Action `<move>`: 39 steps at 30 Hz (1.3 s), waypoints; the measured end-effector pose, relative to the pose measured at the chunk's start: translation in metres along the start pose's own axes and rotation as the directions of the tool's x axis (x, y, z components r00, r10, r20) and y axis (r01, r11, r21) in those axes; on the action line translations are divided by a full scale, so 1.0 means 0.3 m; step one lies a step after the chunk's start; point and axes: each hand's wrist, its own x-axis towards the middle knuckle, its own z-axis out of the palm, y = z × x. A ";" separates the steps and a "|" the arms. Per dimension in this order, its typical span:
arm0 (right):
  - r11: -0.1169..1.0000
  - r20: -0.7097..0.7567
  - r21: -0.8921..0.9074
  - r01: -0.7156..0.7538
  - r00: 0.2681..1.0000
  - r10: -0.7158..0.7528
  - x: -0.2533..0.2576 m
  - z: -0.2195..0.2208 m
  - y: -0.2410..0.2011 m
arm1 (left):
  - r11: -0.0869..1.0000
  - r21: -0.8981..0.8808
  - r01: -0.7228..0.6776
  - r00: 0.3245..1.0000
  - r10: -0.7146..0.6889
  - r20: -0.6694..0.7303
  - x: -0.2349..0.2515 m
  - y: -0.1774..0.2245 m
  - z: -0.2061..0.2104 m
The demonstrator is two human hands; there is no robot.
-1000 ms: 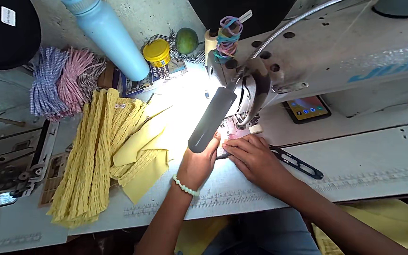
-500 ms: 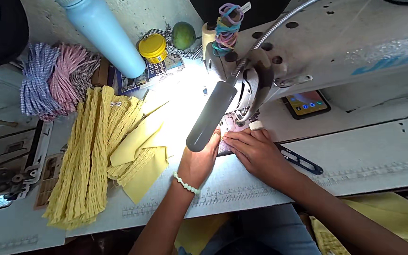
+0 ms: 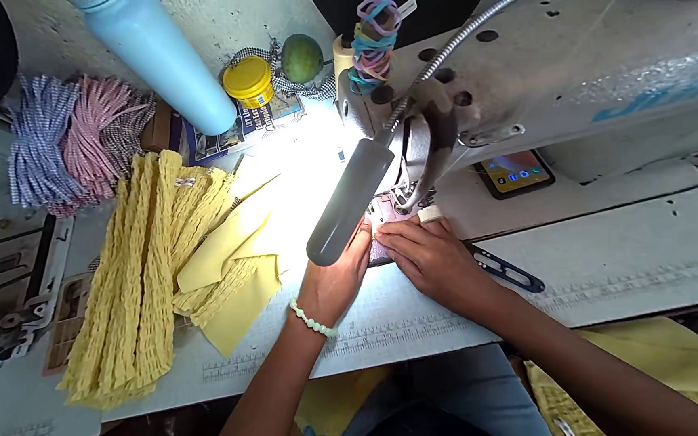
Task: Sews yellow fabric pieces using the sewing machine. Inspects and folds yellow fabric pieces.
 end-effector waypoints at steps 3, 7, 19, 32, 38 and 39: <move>0.995 -0.020 0.097 -0.017 1.000 0.019 0.011 0.001 0.023 | 1.000 -0.028 0.006 1.000 -0.006 0.001 -0.004 -0.003 0.003; 0.998 -0.041 -0.016 0.065 0.997 -0.066 0.005 0.015 0.022 | 1.000 -0.004 0.017 1.000 -0.017 0.002 -0.009 0.002 0.004; 0.975 -0.024 -0.183 0.126 0.991 -0.133 -0.010 0.020 0.004 | 0.998 0.027 0.048 0.998 -0.049 0.035 0.000 0.003 -0.011; 0.974 -0.008 -0.196 0.116 0.993 -0.120 0.009 0.011 0.016 | 0.998 -0.018 -0.057 0.998 0.057 0.005 -0.009 -0.008 -0.018; 0.970 -0.001 -0.208 0.124 0.992 -0.127 0.014 0.008 0.024 | 0.999 0.027 -0.027 0.999 0.026 0.025 -0.003 0.000 -0.020; 0.972 -0.002 -0.205 0.119 0.992 -0.122 0.016 0.010 0.025 | 0.999 0.030 -0.022 1.000 0.021 0.019 -0.003 -0.002 -0.018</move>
